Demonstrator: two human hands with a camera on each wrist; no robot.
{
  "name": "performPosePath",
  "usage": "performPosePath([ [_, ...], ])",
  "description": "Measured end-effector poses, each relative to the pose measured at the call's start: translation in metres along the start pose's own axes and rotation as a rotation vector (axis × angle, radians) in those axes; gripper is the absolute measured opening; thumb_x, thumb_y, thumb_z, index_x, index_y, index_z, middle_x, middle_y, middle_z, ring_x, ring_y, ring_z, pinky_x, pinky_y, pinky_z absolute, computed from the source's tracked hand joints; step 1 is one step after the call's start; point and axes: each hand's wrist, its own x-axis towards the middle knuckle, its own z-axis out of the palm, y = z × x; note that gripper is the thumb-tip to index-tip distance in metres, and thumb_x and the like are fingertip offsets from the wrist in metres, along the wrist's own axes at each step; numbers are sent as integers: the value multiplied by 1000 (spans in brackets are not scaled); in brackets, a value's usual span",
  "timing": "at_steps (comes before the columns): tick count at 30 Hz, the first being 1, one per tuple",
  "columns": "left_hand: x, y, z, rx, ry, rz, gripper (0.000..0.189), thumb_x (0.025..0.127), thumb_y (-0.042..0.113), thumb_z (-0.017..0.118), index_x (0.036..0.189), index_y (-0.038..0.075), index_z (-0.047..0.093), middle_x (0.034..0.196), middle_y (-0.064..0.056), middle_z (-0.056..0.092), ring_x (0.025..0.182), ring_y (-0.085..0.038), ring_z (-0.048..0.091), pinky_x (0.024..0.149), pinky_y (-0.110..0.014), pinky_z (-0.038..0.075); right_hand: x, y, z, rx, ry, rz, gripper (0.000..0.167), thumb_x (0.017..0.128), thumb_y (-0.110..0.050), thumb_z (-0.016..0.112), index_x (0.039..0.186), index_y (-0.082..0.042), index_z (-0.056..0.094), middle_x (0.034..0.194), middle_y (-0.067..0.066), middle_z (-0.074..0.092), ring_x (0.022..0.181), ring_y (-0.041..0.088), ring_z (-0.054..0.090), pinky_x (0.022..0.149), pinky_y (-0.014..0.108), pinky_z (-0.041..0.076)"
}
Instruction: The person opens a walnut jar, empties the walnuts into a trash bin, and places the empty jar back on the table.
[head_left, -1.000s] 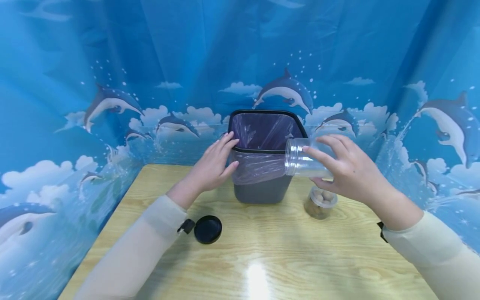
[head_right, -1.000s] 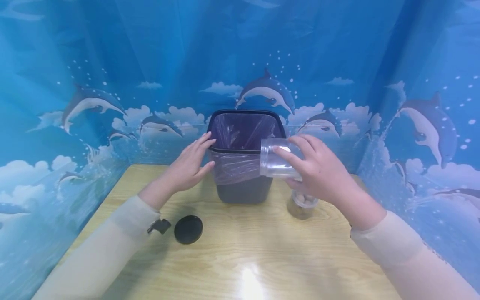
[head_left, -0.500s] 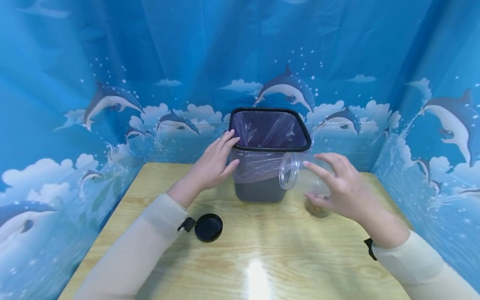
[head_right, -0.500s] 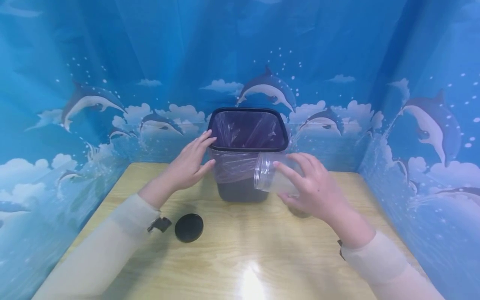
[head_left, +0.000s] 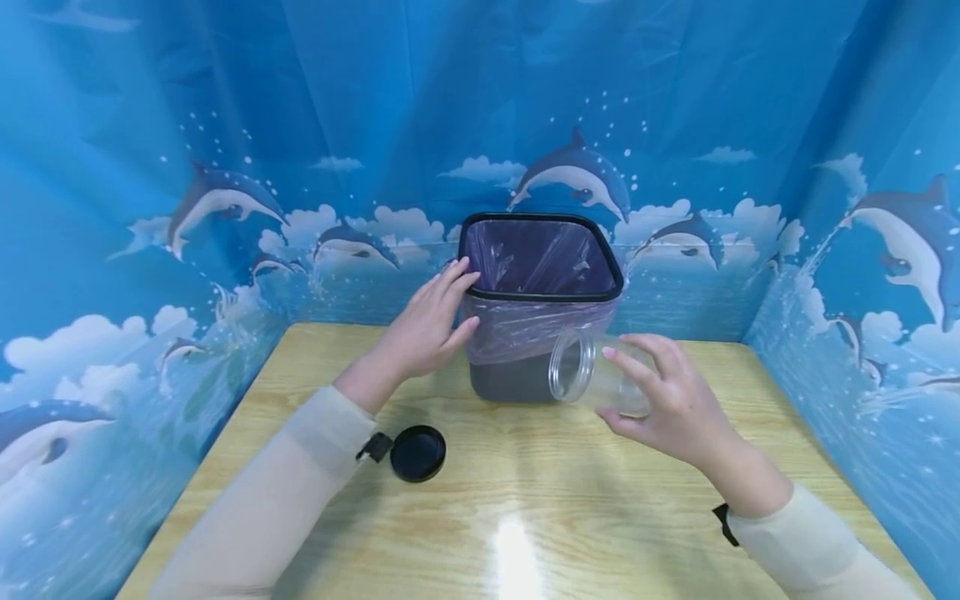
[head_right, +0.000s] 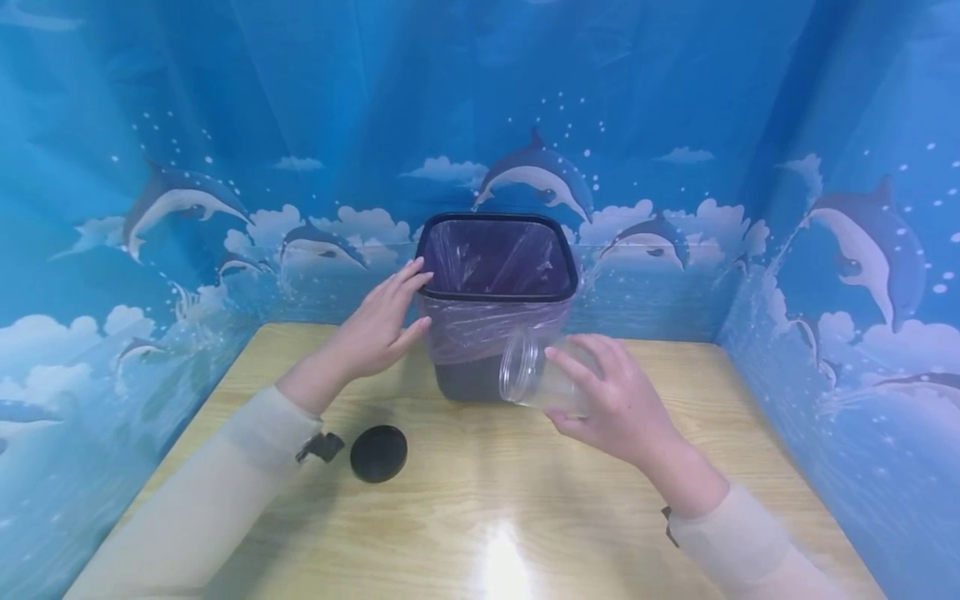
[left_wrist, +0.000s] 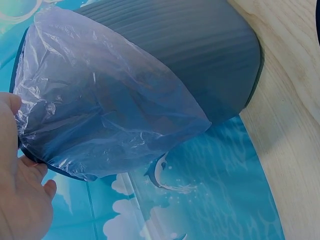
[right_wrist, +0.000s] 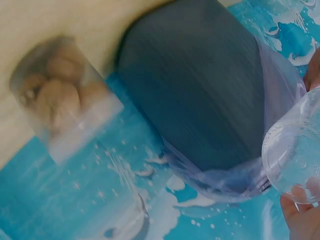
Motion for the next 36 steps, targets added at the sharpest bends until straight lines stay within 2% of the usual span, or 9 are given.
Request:
performPosePath([
  [11,0,0,0,-3,2,-4,65,107,42,39,160,12,17,168,-8,4,154,-22,3,123,-46,11,-18,-10,16,50,-19,53,63,89,-54,62,131,-7,59,125,27,56,109,45,55,81,57,51],
  [18,1,1,1,-13,1,-8,65,107,41,39,160,12,17,168,-7,3,154,-23,3,122,-48,11,-23,-16,27,70,-7,52,66,88,-58,63,130,-8,59,123,23,58,109,41,55,88,60,42],
  [27,1,0,3,-15,16,-17,63,107,40,39,161,13,16,168,-6,2,153,-23,5,122,-48,12,-29,-22,37,108,-21,46,71,88,-58,62,132,-4,56,124,23,57,109,36,55,95,41,43],
  [36,2,-1,4,-26,22,-15,64,107,40,38,161,13,16,168,-6,2,153,-24,5,122,-48,11,-28,-24,47,140,-33,36,72,86,-56,65,132,-3,54,123,21,57,109,34,56,93,39,46],
])
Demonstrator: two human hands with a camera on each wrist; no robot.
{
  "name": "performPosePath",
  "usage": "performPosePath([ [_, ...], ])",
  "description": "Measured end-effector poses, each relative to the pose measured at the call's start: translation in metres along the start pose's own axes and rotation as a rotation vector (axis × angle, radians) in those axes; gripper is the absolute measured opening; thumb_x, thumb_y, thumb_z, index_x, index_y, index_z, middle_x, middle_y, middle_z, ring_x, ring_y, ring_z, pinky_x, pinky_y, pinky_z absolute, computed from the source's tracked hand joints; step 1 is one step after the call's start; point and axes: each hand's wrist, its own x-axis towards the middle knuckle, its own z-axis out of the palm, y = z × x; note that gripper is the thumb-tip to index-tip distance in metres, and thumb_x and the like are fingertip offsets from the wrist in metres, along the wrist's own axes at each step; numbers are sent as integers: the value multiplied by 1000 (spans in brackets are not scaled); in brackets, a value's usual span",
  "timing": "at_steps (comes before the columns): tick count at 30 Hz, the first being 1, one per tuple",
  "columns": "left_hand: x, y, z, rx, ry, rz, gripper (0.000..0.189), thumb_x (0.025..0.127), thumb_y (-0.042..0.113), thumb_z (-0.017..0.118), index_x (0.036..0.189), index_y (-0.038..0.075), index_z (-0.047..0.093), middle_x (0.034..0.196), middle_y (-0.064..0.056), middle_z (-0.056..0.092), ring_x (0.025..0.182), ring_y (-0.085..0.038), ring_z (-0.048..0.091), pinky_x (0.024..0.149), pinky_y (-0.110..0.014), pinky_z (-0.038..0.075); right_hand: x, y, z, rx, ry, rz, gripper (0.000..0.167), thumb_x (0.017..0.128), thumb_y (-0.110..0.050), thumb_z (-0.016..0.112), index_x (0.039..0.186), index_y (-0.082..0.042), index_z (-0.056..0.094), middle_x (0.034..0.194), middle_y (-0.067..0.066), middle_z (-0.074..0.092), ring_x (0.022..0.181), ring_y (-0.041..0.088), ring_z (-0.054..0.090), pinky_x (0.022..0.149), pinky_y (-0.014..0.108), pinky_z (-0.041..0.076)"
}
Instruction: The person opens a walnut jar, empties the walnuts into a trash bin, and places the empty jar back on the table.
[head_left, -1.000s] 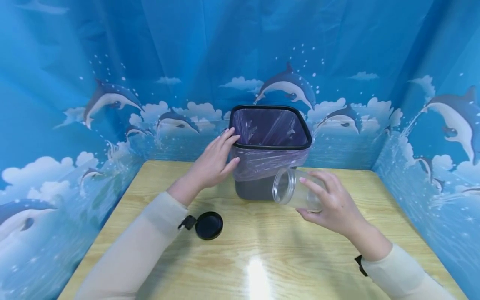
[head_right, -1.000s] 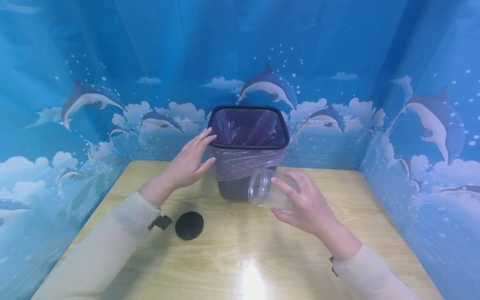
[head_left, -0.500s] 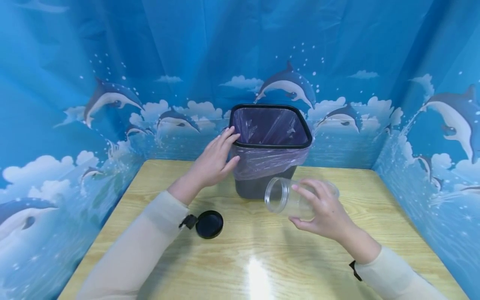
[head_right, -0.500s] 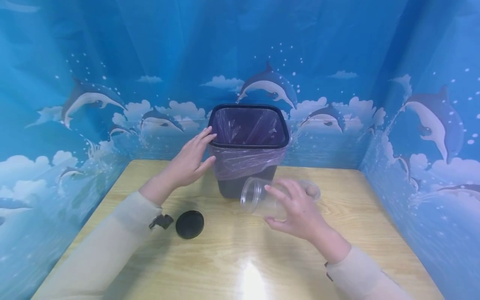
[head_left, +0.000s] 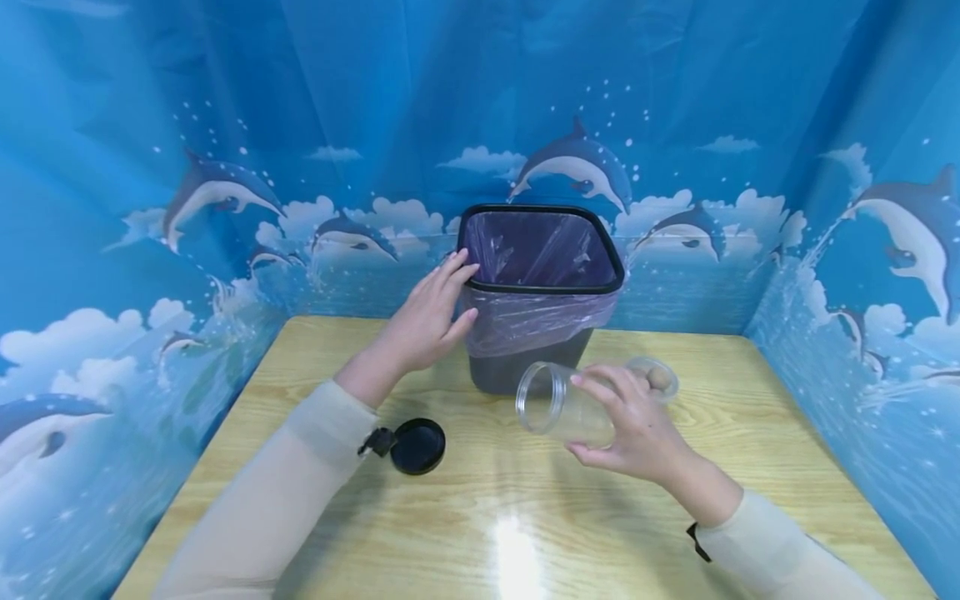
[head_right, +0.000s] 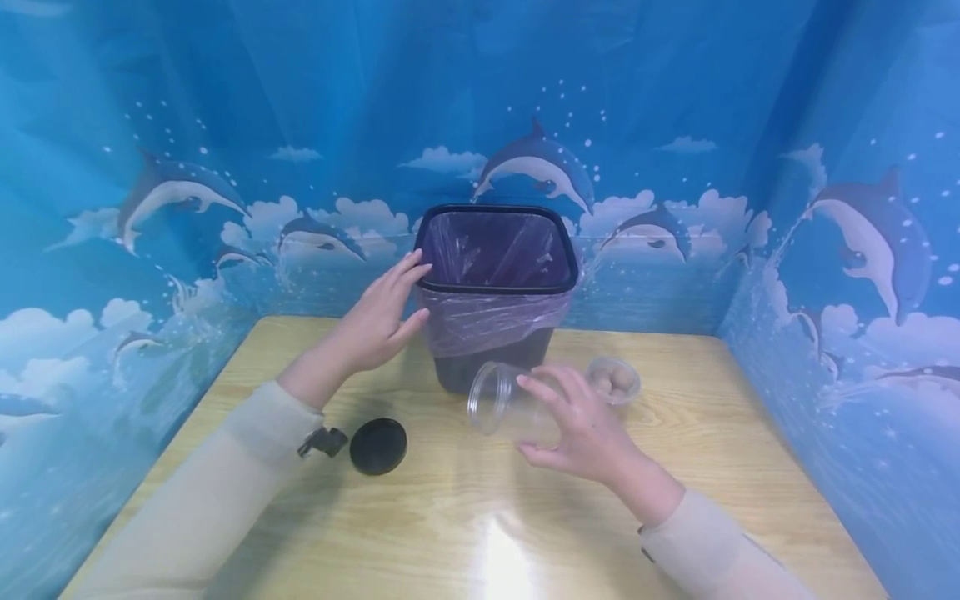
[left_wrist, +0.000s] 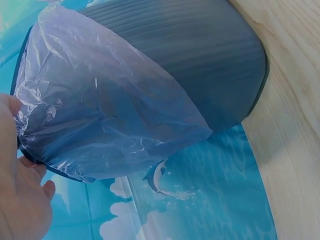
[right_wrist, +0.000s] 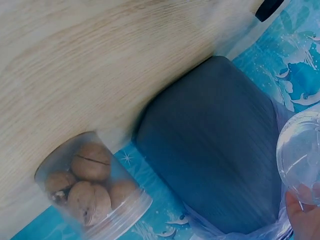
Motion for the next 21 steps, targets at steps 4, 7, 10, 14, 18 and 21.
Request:
performPosePath([
  [4,0,0,0,-7,4,-1,63,107,39,40,160,12,17,168,-7,3,153,-24,6,122,-49,12,0,-1,4,26,-13,-1,73,85,-55,67,132,-1,53,123,21,57,109,33,56,97,34,46],
  [7,-1,1,0,-13,-1,-8,64,107,39,40,160,12,18,168,-6,3,154,-24,5,122,-48,10,-1,-1,6,40,-11,2,74,85,-56,67,132,-1,53,123,21,57,109,33,56,103,30,42],
  [10,-1,2,1,-9,-1,-8,64,107,40,40,160,12,18,168,-6,3,154,-24,4,123,-46,9,-2,-3,7,41,-8,3,75,85,-57,66,132,0,53,122,21,57,108,33,56,104,30,41],
  [14,-1,1,2,17,14,9,64,107,41,39,160,11,18,168,-6,3,154,-24,5,123,-47,10,-2,-3,9,33,-6,6,76,85,-58,65,132,0,53,121,21,58,107,33,57,101,33,43],
  [18,-1,-1,3,42,35,25,64,107,40,39,160,10,19,168,-6,4,153,-26,8,122,-48,12,-2,-4,12,35,-8,11,76,85,-57,66,133,0,53,122,21,58,108,33,57,104,30,42],
  [21,-1,-1,3,49,40,26,65,107,41,40,160,11,18,168,-6,3,153,-26,8,122,-47,12,-1,-4,14,39,-10,13,76,84,-56,68,134,0,52,124,20,57,109,33,57,106,28,41],
])
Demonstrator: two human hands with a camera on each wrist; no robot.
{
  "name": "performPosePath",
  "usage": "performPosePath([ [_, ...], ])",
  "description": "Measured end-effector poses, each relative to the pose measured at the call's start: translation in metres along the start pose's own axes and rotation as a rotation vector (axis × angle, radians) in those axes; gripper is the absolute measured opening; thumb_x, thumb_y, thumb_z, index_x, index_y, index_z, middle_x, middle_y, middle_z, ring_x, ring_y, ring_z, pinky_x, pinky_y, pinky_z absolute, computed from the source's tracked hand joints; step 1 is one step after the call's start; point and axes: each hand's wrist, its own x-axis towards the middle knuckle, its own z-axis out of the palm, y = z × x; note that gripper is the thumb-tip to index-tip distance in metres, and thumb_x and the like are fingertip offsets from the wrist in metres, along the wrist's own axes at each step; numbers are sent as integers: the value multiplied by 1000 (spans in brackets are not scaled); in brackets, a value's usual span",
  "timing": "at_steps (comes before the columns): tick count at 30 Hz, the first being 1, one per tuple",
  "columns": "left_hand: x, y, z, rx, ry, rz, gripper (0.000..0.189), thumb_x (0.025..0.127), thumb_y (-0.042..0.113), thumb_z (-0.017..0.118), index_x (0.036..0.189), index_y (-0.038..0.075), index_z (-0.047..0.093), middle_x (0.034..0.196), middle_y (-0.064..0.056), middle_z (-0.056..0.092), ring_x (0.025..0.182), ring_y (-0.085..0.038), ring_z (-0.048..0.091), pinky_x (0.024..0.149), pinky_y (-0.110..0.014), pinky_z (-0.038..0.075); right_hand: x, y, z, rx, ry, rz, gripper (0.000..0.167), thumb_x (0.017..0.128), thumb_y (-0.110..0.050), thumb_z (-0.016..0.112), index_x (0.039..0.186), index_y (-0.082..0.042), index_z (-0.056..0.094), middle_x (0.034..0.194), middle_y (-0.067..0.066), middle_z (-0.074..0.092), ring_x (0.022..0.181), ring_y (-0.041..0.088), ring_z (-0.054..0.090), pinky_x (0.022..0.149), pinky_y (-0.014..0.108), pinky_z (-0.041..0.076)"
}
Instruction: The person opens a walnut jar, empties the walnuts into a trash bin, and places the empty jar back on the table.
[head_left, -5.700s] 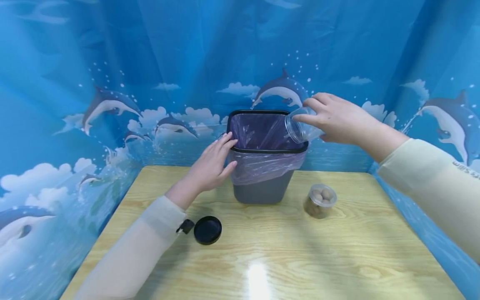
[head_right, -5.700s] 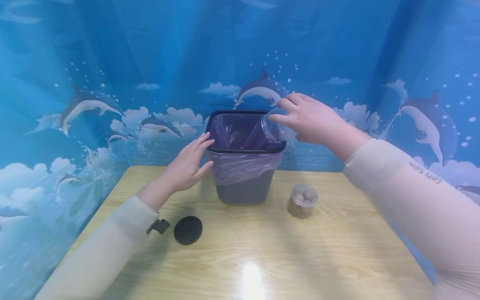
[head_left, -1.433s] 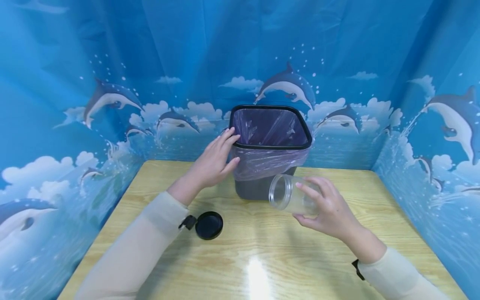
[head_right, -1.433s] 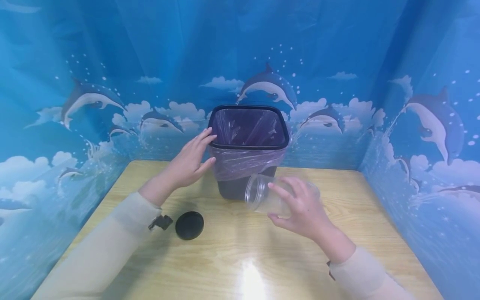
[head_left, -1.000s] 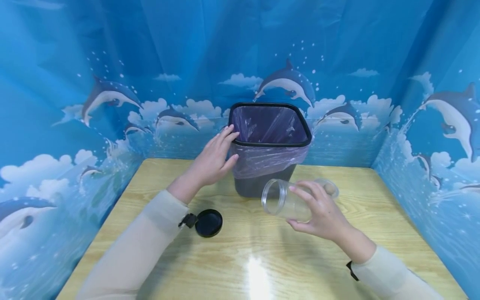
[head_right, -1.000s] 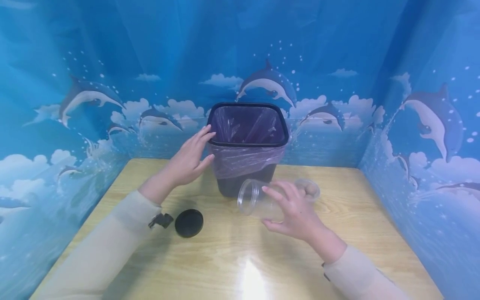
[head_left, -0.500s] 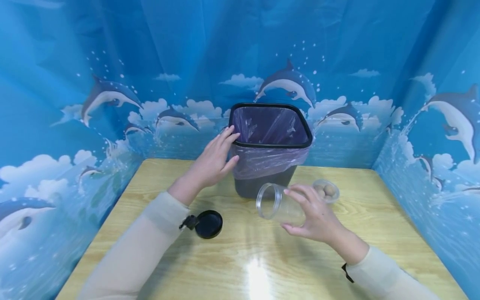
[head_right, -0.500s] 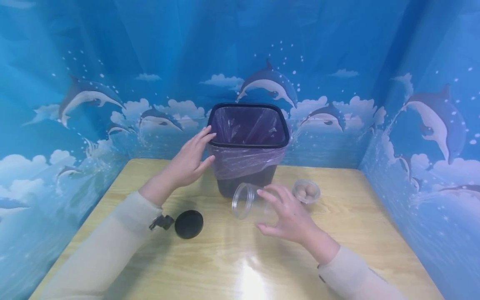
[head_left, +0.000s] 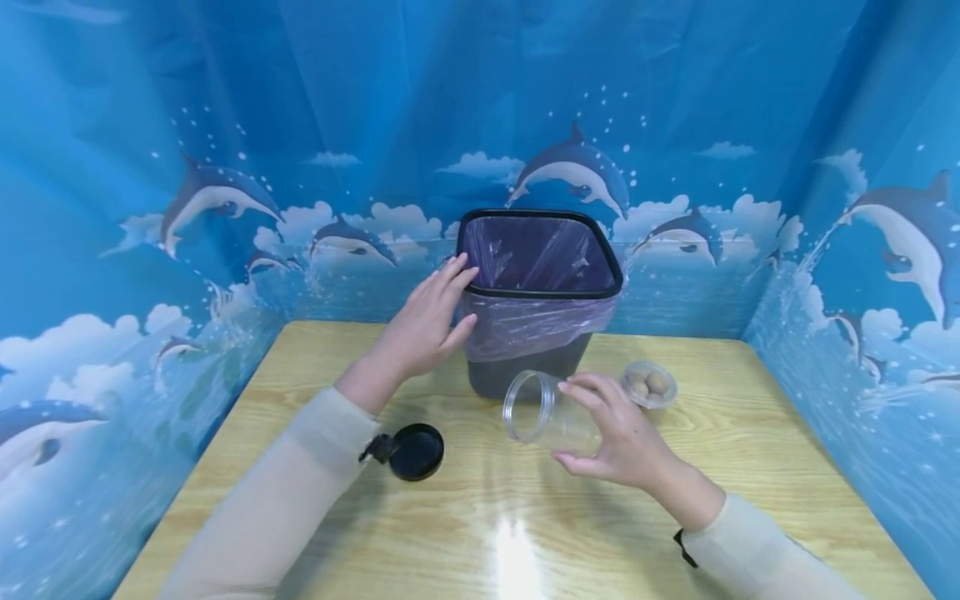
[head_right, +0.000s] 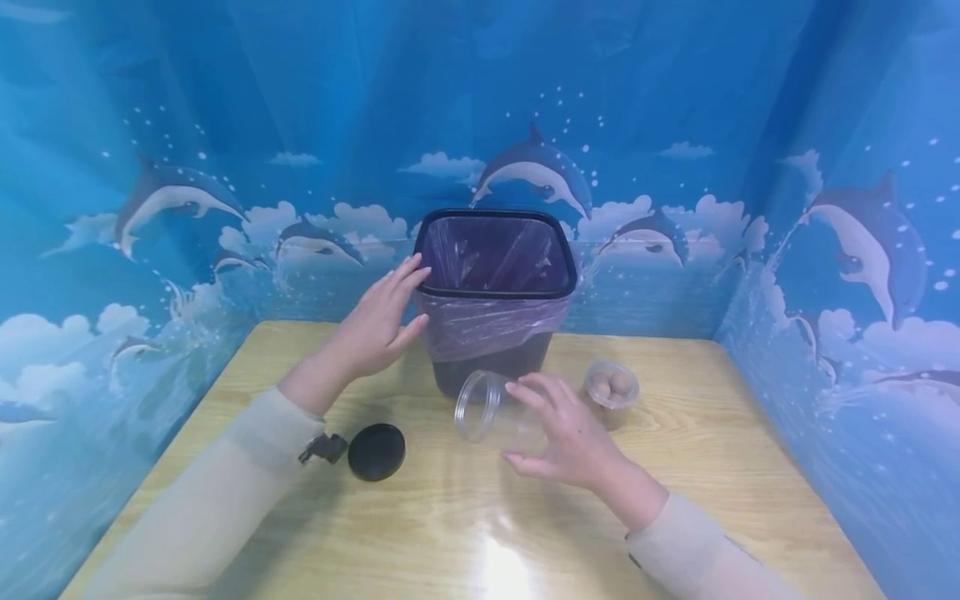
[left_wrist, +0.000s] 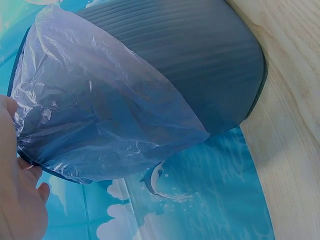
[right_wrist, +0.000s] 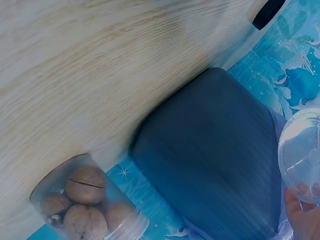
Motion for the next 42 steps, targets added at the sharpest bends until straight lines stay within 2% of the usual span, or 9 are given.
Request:
performPosePath([
  [9,-1,-2,1,30,12,15,68,107,43,38,162,15,11,168,-5,2,154,-22,5,123,-43,5,-1,-3,2,-11,-26,10,79,80,-55,71,135,-2,52,125,18,56,110,32,57,96,40,49],
  [12,-3,-2,0,26,22,23,69,107,43,39,162,15,9,168,-6,3,154,-21,5,123,-42,3,-1,-3,2,-8,-27,1,79,80,-54,72,135,-2,52,124,18,57,109,31,57,94,41,50],
  [17,-7,-3,-2,13,49,24,72,106,43,43,162,14,8,168,-9,6,153,-23,7,123,-43,5,-1,-2,2,0,-17,-8,79,79,-53,73,135,-1,52,122,20,58,109,31,58,96,40,48],
  [20,-11,-3,-4,21,59,23,72,106,42,44,162,13,9,167,-10,8,153,-25,9,123,-44,6,0,-3,1,1,-20,-16,80,77,-51,75,135,-1,51,122,20,58,109,32,58,93,44,51],
  [26,-18,-1,-5,27,45,35,73,105,41,47,162,13,10,167,-11,9,153,-25,7,123,-44,5,2,-5,1,3,-27,-31,82,74,-48,78,134,-1,51,124,19,56,108,32,58,87,49,55],
  [35,-31,0,-2,56,2,11,75,105,47,45,162,13,9,167,-10,6,153,-28,7,123,-46,3,1,-7,1,-14,-28,-14,80,77,-52,75,135,-2,50,124,19,57,108,33,58,87,49,54],
  [42,-43,-2,2,82,-14,20,76,104,46,48,161,10,13,167,-13,9,152,-33,11,122,-50,6,-1,-6,0,-24,-20,-2,80,79,-54,73,135,-2,51,125,18,56,110,32,57,95,40,50],
])
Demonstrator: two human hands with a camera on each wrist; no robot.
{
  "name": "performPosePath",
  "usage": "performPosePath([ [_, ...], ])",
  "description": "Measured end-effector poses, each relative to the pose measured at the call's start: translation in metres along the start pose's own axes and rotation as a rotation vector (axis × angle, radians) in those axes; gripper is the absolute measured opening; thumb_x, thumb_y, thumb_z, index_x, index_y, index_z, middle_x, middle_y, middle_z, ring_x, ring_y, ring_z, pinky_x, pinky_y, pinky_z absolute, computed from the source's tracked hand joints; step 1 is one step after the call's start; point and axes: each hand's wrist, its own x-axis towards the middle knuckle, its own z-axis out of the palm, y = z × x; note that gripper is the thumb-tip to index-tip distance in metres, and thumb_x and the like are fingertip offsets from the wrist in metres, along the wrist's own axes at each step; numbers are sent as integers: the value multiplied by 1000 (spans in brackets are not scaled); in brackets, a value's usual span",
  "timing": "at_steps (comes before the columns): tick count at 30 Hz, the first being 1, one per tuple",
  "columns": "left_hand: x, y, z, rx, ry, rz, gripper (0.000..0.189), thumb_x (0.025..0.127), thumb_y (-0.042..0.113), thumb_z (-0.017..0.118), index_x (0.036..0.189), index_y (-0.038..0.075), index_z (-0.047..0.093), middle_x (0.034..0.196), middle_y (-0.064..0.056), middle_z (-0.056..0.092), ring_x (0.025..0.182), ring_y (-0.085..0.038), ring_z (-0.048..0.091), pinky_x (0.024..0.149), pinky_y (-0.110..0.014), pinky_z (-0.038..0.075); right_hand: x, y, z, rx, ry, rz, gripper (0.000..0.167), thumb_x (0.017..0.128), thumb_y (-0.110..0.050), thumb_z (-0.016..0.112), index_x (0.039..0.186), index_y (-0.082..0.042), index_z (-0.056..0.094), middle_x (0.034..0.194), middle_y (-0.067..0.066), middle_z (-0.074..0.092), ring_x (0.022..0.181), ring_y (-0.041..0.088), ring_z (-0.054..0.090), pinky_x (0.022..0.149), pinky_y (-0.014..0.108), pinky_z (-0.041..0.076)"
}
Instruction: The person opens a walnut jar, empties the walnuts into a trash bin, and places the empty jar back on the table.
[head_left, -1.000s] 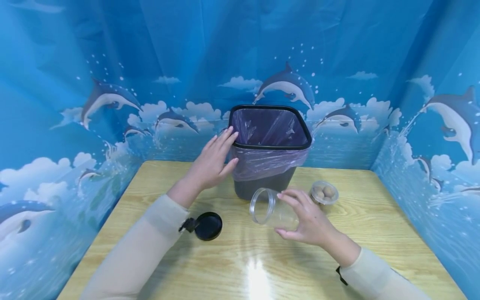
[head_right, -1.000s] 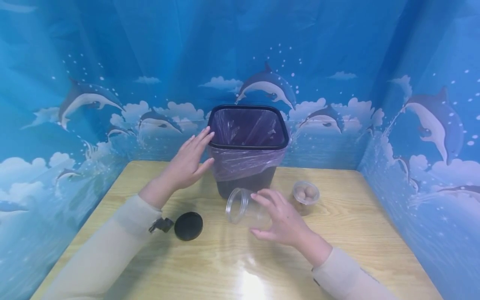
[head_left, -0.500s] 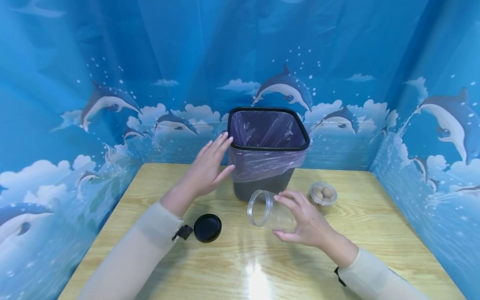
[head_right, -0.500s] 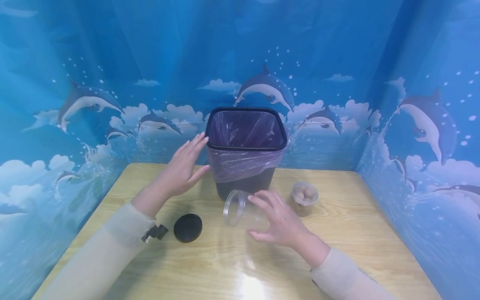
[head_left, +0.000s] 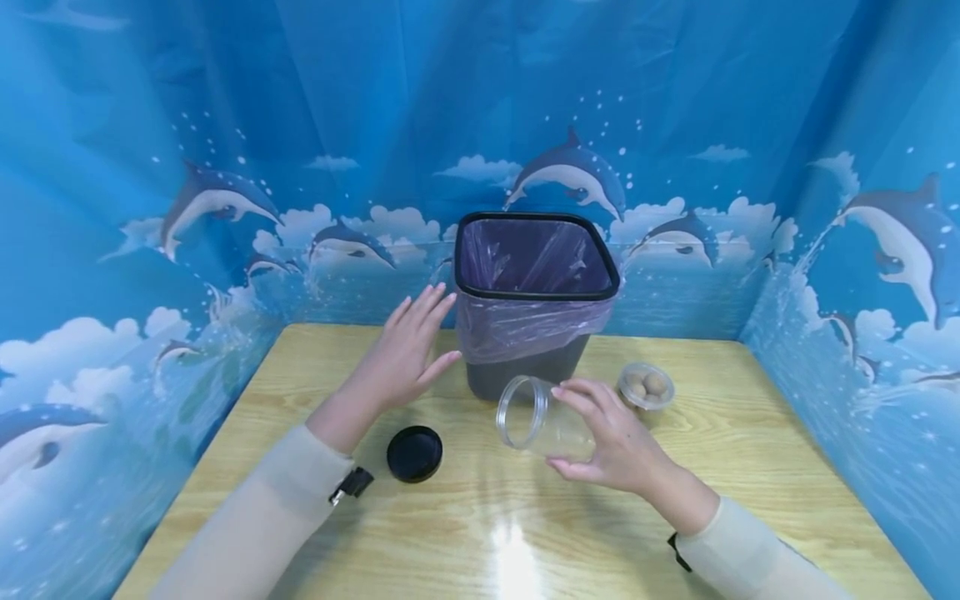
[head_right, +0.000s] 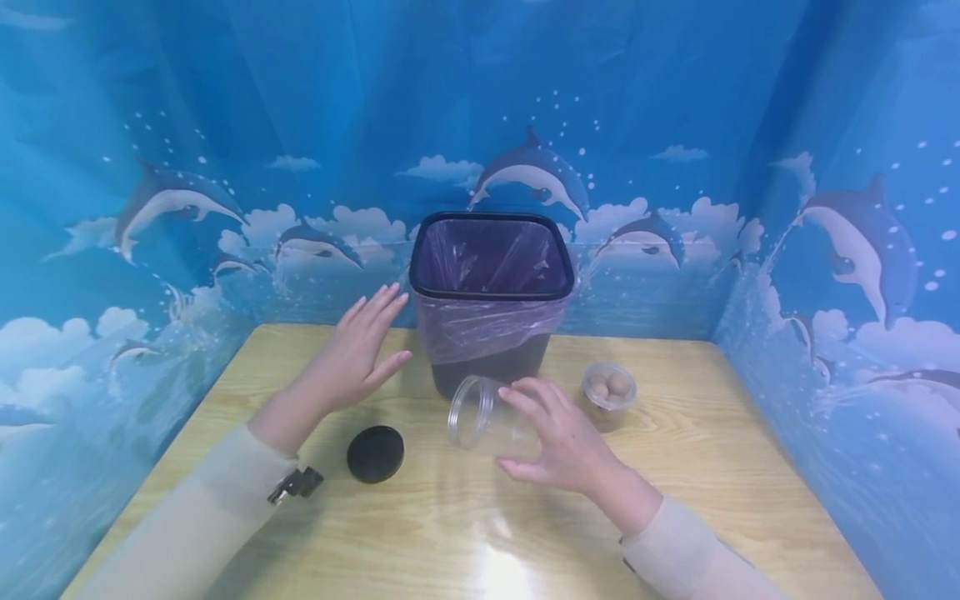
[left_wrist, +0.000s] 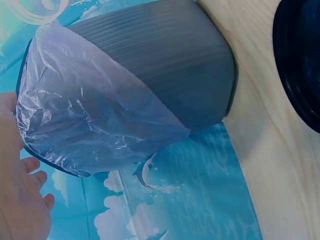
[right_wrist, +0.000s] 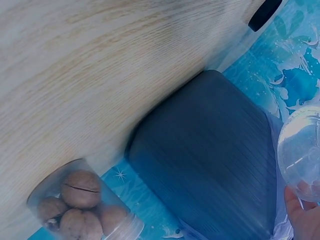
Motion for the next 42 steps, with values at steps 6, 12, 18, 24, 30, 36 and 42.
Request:
performPosePath([
  [6,-13,-3,3,-15,-8,-23,77,104,51,44,161,9,14,167,-13,10,153,-32,7,122,-49,4,0,-1,0,2,2,-2,79,79,-54,73,135,-2,51,125,18,56,109,32,58,95,39,50],
  [12,-24,-7,5,-48,-10,-26,77,104,58,35,160,8,19,166,-13,14,152,-35,10,122,-52,6,2,-1,0,8,4,-3,79,82,-56,70,135,-1,51,125,19,57,109,32,57,96,39,49],
  [18,-33,-9,11,-78,-27,-23,73,104,44,50,159,5,23,164,-16,20,150,-39,15,120,-56,10,3,-1,-1,7,8,2,77,86,-59,65,135,-1,51,124,20,57,109,33,57,96,40,48],
  [24,-43,-12,18,-90,-52,-19,74,102,39,56,158,3,24,163,-18,22,150,-39,16,120,-56,12,2,-1,0,7,3,6,77,85,-58,67,135,-2,51,125,19,57,109,32,57,95,41,49],
  [30,-53,-12,24,-104,-106,-18,78,101,46,55,158,4,24,163,-17,22,151,-37,15,121,-55,9,2,0,-1,6,3,4,77,84,-57,68,135,-2,51,125,19,57,109,32,57,94,41,49],
  [36,-66,-12,29,-109,-140,-11,84,98,54,56,158,3,26,162,-18,25,149,-39,20,120,-56,12,3,-1,-1,14,-5,3,77,84,-57,68,136,-2,51,125,19,57,109,32,57,91,44,51],
  [42,-79,-14,33,-136,-210,-53,91,95,61,56,160,8,22,163,-16,24,148,-37,24,118,-58,18,3,-1,-1,20,-30,11,79,82,-55,72,136,-2,50,123,20,57,109,33,57,89,47,52],
])
